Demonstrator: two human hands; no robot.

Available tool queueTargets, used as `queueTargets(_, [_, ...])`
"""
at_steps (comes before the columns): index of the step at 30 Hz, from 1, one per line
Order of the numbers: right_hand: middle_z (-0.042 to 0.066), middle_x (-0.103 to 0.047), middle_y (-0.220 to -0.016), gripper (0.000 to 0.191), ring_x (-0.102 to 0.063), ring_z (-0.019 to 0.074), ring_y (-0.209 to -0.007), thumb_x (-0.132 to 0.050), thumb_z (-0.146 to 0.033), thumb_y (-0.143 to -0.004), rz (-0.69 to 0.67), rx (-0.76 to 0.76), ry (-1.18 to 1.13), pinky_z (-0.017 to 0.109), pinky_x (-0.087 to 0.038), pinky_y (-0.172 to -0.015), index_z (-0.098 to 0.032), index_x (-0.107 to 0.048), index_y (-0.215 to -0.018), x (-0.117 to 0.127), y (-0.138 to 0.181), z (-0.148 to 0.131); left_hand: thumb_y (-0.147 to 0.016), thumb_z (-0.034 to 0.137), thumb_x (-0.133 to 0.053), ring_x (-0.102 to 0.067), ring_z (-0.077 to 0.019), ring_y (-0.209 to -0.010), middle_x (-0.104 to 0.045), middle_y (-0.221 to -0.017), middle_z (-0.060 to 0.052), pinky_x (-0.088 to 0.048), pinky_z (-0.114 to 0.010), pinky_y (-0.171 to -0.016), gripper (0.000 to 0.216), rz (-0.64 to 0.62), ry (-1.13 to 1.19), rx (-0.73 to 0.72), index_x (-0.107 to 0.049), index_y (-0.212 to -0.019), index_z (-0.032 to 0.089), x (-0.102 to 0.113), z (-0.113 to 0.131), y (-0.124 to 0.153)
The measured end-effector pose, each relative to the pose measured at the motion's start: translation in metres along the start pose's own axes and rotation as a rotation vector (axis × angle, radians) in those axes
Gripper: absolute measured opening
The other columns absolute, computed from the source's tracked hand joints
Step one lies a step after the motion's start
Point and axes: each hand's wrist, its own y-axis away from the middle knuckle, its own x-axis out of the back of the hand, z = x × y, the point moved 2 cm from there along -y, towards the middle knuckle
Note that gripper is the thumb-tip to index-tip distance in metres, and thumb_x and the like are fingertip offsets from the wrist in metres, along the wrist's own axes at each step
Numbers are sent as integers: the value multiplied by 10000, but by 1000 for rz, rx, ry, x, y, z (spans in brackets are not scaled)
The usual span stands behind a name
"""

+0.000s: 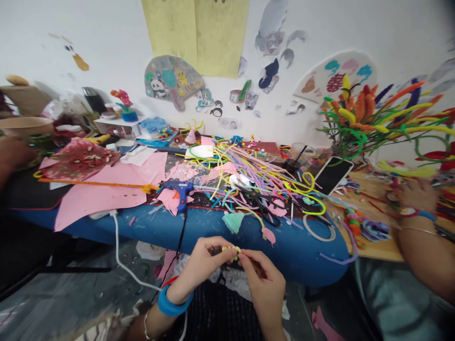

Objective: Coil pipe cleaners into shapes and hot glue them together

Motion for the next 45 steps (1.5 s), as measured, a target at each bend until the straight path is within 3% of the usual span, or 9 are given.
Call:
queueTargets(9, [44, -747, -853, 141, -707, 157, -773, -594, -119, -868, 1, 325, 207, 242, -564, -745, -185, -715, -900, -9, 6, -3, -716, 288, -765, -605, -133, -605, -713, -664, -55, -475, -214, -578, 178, 110, 159, 50, -764, -678, 114, -4, -5, 2])
queueTargets(13, [49, -746, -867, 146, -708, 165, -787, -575, -119, -879, 2, 371, 271, 252, -563, -749, -183, -703, -908, -10, 7, -6, -672, 284, -799, -626, -143, -625, -732, -678, -53, -494, -216, -594, 167, 177, 231, 86, -768, -678, 120, -7, -8, 3])
queueTargets(19, [39, -714, -818, 150, -680, 146, -753, -531, -153, -913, -9, 310, 332, 227, -527, -727, -179, -672, -868, -7, 5, -7, -742, 357, -745, -612, -125, -608, -722, -649, -47, -475, -196, -586, 247, 121, 188, 23, -771, -657, 127, -3, -6, 2])
queueTargets(22, [34, -697, -812, 162, -664, 139, -747, -514, -171, -921, -47, 270, 312, 216, -512, -720, -180, -663, -858, -6, 4, -7, -735, 379, -752, -626, -128, -611, -742, -686, -52, -478, -200, -590, 243, 75, 189, 51, -785, -744, 139, 3, -6, -2])
queueTargets(28, [6, -675, -746, 181, -633, 124, -692, -520, -207, -911, -203, 99, 201, 179, -487, -644, -194, -663, -800, -3, 3, -13, -693, 379, -791, -617, -124, -584, -723, -680, -48, -472, -210, -587, 262, -243, 173, 40, -772, -766, 129, 17, -12, -13])
queueTargets(31, [3, -657, -717, 194, -617, 126, -667, -520, -220, -902, -271, 36, 160, 182, -475, -616, -192, -672, -784, -3, 2, -16, -657, 437, -803, -586, -120, -535, -686, -618, -44, -454, -213, -548, 331, -332, 161, 36, -753, -701, 113, 21, -16, -18])
queueTargets(36, [3, -635, -689, 208, -608, 139, -654, -521, -241, -892, -311, -3, 133, 200, -464, -604, -190, -674, -761, -3, 3, -17, -649, 528, -775, -553, -122, -532, -639, -599, -41, -440, -224, -542, 409, -386, 146, 13, -734, -647, 122, 21, -15, -20])
queueTargets(45, [7, -641, -694, 199, -601, 140, -642, -533, -256, -884, -334, -33, 103, 202, -461, -596, -193, -666, -750, -3, 3, -16, -728, 485, -731, -586, -156, -618, -652, -691, -77, -459, -248, -593, 357, -406, 43, -80, -750, -684, 131, 27, -11, -20])
